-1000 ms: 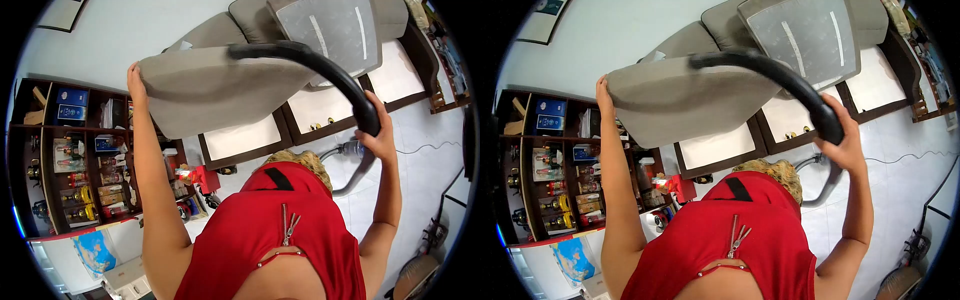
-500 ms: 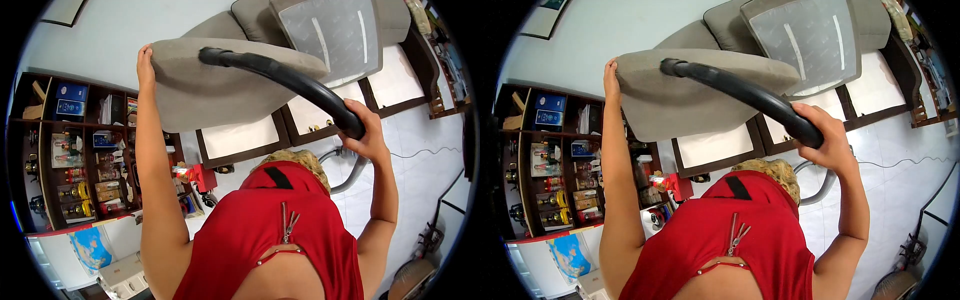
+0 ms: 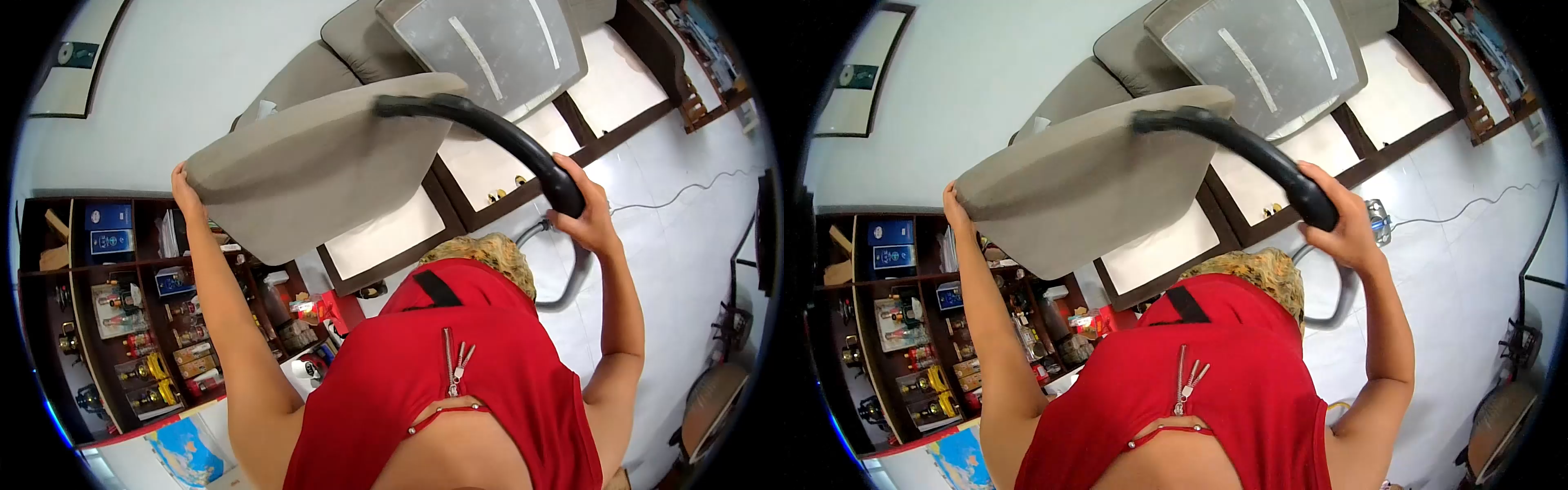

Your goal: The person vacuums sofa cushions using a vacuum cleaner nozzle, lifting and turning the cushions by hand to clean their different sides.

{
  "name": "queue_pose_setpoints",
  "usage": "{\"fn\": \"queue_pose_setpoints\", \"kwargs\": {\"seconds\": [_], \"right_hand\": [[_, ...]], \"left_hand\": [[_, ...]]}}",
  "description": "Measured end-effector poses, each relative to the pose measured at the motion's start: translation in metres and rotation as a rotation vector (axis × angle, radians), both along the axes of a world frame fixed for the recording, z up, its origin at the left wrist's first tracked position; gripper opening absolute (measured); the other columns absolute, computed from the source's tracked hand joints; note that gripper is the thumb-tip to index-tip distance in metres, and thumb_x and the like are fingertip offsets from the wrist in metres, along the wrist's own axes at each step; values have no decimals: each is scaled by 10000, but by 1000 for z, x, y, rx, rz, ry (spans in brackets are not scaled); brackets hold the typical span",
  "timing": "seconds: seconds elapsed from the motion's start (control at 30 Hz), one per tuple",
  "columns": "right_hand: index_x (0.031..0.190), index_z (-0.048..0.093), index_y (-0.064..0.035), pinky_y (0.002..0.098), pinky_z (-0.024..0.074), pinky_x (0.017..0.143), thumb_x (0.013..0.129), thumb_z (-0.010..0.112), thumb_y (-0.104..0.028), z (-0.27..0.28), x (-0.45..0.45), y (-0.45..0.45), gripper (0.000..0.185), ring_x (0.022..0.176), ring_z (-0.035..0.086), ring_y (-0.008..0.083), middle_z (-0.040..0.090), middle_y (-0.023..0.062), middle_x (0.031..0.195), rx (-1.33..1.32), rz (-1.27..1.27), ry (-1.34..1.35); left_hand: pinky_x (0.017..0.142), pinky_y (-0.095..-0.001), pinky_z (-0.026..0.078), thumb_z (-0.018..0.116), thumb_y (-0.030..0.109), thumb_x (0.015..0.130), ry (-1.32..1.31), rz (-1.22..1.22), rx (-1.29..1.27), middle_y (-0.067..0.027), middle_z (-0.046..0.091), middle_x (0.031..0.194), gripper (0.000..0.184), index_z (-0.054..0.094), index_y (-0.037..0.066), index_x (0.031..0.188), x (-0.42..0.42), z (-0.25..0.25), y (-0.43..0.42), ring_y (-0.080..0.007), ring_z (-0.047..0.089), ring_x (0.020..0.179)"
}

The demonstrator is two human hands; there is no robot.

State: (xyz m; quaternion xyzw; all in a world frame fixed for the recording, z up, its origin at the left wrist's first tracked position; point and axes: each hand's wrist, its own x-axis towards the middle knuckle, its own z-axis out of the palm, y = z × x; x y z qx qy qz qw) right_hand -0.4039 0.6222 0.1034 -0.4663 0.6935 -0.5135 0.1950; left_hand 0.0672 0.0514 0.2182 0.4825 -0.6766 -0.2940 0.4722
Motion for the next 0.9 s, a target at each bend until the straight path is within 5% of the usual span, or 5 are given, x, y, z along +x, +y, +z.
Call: {"fn": "queue_pose_setpoints", "kwargs": {"seconds": [0.23,0.57,0.67,0.9], "right_hand": [[1363,563,-118,363,532,847,645,688,-31,81,45,-95,734,967,681,323,673,158,1176,-452,348,72],[1406,524,-114,343,422,1025,576,690,-81,115,13,-139,847,1156,581,256,594,106,1301,-146,499,6],[1395,535,-143,343,483,935,595,674,-78,108,5,-125,815,1058,636,247,639,107,1218,-251,466,148],[1384,544,-82,341,446,1006,551,691,-73,126,21,-117,847,1161,611,247,616,134,1299,-303,491,172]], "left_hand": [[944,-367,437,390,193,932,105,-14,2,-95,603,1130,350,592,28,1165,-16,2,32,-223,556,1052],[949,-371,428,385,198,916,89,-20,-50,-100,602,1134,346,593,58,1155,-25,-4,90,-231,553,1061],[957,-348,404,405,197,884,142,4,-13,-89,610,1108,350,600,41,1130,-23,-1,106,-211,539,1057],[945,-364,410,407,210,897,76,16,-85,-89,582,1131,339,590,58,1138,-9,-7,112,-224,531,1056]]}}
